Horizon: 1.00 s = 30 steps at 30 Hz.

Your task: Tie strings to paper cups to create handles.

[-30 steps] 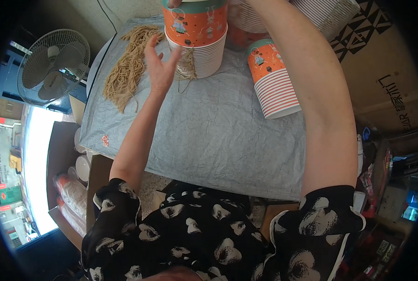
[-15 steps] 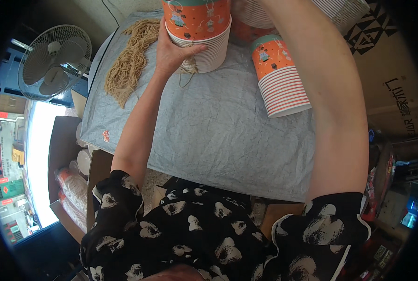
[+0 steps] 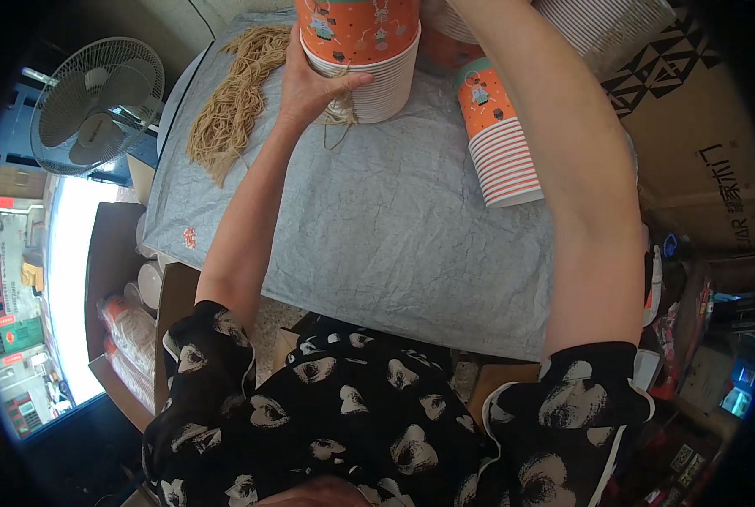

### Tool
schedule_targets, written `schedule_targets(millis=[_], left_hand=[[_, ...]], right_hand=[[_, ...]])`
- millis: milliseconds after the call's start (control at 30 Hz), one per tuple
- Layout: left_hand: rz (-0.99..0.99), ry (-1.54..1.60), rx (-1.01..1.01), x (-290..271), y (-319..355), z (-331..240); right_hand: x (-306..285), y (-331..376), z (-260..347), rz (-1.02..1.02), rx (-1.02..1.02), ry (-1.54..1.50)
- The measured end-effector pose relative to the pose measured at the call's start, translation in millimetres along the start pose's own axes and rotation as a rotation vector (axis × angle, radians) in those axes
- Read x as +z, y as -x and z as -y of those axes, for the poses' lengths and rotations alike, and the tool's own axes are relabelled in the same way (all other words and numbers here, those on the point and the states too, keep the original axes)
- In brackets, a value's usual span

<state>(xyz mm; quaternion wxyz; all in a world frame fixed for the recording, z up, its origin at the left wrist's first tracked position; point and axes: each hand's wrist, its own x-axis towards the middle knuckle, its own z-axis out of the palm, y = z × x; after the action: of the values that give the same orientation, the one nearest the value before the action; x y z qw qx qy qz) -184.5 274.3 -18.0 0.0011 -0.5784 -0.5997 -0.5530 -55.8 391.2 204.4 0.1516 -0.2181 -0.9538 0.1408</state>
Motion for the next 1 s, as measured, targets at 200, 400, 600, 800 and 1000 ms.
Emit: schedule_targets(millis=[200,400,600,800,1000], left_hand=[[0.182,0.473,-0.292,5.1,18.4,28.1],[-0.096,0.215,-0.501,-15.6,117.4,39.9],[0.297,0.371,-0.200,75.4,129.7,-111.2],[0.229,0.215,0.197,142.8,98.1,-188.9],[0.220,0.142,0.171,143.9,104.1,-176.1]], right_hand=[[12.0,17.9,-24.5,-0.315,-0.076,-0.207],[-30.8,204.8,-37.2,-0.590,0.129,-0.762],[63.9,381.3,-84.5,-0.802,0.909,-0.606],[134.1,357.5,-83.8,-0.883,0.752,-1.353],[159.3,343.0,-81.5,-0.973,0.599,-1.450]])
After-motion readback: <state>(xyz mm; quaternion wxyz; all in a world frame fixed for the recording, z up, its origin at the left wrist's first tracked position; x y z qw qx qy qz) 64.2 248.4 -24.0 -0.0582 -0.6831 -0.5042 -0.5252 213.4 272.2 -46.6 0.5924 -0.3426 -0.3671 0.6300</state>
